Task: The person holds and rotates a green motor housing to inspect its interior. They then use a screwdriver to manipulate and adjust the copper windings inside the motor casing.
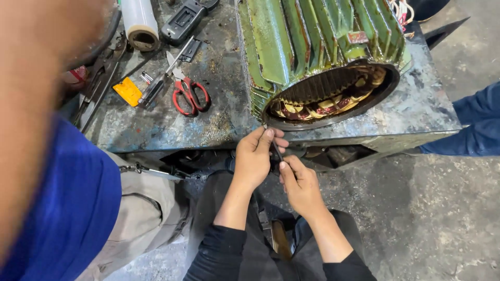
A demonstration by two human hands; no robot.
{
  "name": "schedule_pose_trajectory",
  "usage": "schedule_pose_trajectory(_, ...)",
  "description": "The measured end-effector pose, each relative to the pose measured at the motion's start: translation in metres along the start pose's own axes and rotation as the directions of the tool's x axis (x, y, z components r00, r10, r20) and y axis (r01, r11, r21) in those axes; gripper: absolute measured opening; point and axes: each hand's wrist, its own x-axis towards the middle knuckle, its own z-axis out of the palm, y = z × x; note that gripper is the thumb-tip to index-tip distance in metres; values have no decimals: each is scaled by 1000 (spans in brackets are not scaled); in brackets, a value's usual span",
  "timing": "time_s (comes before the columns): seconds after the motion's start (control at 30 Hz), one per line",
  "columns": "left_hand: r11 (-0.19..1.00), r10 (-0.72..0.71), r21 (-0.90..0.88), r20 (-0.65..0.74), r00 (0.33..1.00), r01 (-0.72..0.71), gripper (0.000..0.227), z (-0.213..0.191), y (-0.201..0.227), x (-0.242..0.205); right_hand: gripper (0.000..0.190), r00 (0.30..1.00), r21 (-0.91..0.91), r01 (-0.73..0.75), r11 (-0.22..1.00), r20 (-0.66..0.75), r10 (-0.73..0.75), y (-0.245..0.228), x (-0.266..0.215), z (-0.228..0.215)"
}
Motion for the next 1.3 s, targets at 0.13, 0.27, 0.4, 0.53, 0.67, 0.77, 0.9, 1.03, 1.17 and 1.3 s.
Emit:
schedule_pose_trajectory(0.13,999,6,-33,-8,1000,-6,29,0,0,0,25,1000,29,14,999,-28,-13,5,-1,6)
schedule_pose_trajectory(0.27,999,53,10,-3,999,-53,29,-1,1,2,26,998,23,45,999,-54,-44,4,2,8)
schedule_pose_trajectory(0.4,997,74,24,7,997,-74,30,-2,3,0,26,997,1,54,999,-61,-54,8,1,4)
schedule_pose_trajectory(0.53,997,75,26,7,997,-75,31,-1,4,0,28,995,2,82,997,-61,-81,7,3,4)
schedule_pose_trajectory(0.67,995,77,63,-4,997,-77,31,-2,13,-3,31,994,6,93,996,-62,-92,4,4,8)
schedule_pose_trajectory(0.77,996,75,49,-15,997,-74,32,-2,16,-3,30,992,6,102,995,-69,-101,0,7,7)
schedule_pose_trajectory(0.9,999,44,5,-35,998,-44,32,1,13,-2,29,989,-34,127,991,-68,-129,3,10,5)
schedule_pose_trajectory(1.03,984,-16,177,-49,999,24,30,0,28,-6,33,997,11,46,999,64,-47,-14,5,4)
schedule_pose_trajectory(1.17,983,58,178,-49,997,-48,31,0,31,-8,32,998,15,54,998,-32,-54,-10,5,12)
schedule_pose_trajectory(1.3,996,13,91,-80,997,-5,29,2,22,-12,34,997,-19,60,998,-55,-61,1,-4,10)
